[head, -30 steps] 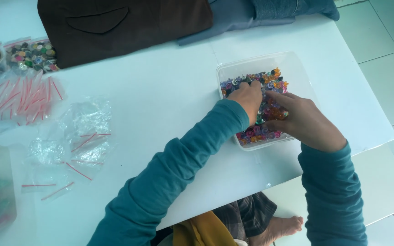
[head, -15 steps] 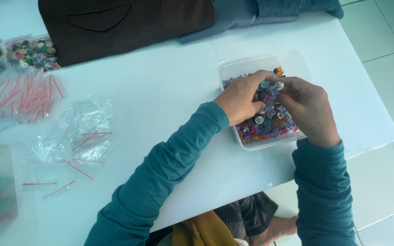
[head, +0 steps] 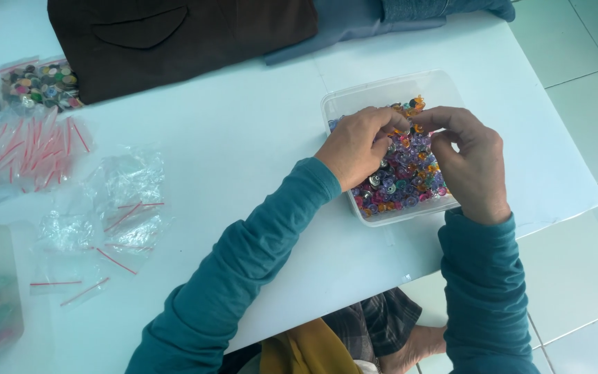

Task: Sorting small pink buttons from a container and placing them into small plastic bags

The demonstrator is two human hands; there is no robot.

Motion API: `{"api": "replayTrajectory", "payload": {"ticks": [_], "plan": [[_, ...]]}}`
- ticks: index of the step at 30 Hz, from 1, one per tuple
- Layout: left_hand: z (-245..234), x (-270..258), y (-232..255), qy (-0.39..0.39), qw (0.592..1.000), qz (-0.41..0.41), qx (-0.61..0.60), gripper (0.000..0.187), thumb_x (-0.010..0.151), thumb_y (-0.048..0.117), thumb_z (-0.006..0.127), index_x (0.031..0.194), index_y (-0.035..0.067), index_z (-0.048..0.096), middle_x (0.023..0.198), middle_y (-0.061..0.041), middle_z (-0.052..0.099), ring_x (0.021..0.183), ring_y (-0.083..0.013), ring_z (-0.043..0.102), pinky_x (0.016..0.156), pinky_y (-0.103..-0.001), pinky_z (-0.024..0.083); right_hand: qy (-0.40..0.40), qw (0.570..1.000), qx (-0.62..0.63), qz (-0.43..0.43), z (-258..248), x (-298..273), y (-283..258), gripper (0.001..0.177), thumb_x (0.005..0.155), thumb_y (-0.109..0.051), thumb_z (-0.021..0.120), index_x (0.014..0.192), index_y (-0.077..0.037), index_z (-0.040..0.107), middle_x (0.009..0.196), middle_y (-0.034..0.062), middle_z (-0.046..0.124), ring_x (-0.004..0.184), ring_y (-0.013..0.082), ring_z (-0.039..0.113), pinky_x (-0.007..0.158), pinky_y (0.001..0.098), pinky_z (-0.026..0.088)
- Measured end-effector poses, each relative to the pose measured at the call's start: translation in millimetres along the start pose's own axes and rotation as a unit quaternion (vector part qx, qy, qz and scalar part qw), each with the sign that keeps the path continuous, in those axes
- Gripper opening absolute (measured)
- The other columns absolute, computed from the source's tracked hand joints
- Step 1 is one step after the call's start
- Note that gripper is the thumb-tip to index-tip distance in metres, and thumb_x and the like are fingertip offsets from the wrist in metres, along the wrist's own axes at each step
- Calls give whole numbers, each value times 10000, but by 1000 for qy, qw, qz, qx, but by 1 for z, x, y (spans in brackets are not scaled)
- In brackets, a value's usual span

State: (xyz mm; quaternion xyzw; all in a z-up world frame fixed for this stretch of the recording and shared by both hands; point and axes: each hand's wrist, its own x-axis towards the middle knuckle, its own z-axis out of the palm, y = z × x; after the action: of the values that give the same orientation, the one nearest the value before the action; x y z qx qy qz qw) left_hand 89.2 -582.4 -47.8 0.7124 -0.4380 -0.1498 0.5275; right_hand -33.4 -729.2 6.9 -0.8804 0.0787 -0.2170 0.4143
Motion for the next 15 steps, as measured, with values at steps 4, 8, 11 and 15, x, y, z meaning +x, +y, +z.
{"api": "replayTrajectory", "payload": {"ticks": [4,8,11,15], "plan": [[12,6,-12,16,999,-9,37,201,945,19,658,1074,174,669,953,-53,612,942,-280,703,799,-449,637,1,1000,-11,8,-1,-3,0,252,991,178,603,1168,64,742,1034,264,706,1024,397,710,872,457,582],[19,5,-6,12,995,-12,96,160,941,17,663,1011,156,703,922,-35,547,922,-275,685,761,-438,630,-11,998,-47,26,-1,-7,6,206,994,111,676,1154,16,764,955,214,727,912,332,731,802,423,596],[17,0,6,-5,988,-17,152,123,939,64,688,992,173,704,924,-22,496,939,-273,649,774,-446,612,-34,996,-78,38,-1,-7,-2,190,973,85,713,1144,22,765,940,229,734,874,353,736,787,433,596],[15,-1,21,-52,961,-40,269,65,953,214,714,1009,183,703,952,-17,436,957,-259,583,834,-460,566,-78,990,-99,59,-4,-10,-10,221,922,87,746,1143,72,744,939,284,724,853,374,728,794,470,591]]}}
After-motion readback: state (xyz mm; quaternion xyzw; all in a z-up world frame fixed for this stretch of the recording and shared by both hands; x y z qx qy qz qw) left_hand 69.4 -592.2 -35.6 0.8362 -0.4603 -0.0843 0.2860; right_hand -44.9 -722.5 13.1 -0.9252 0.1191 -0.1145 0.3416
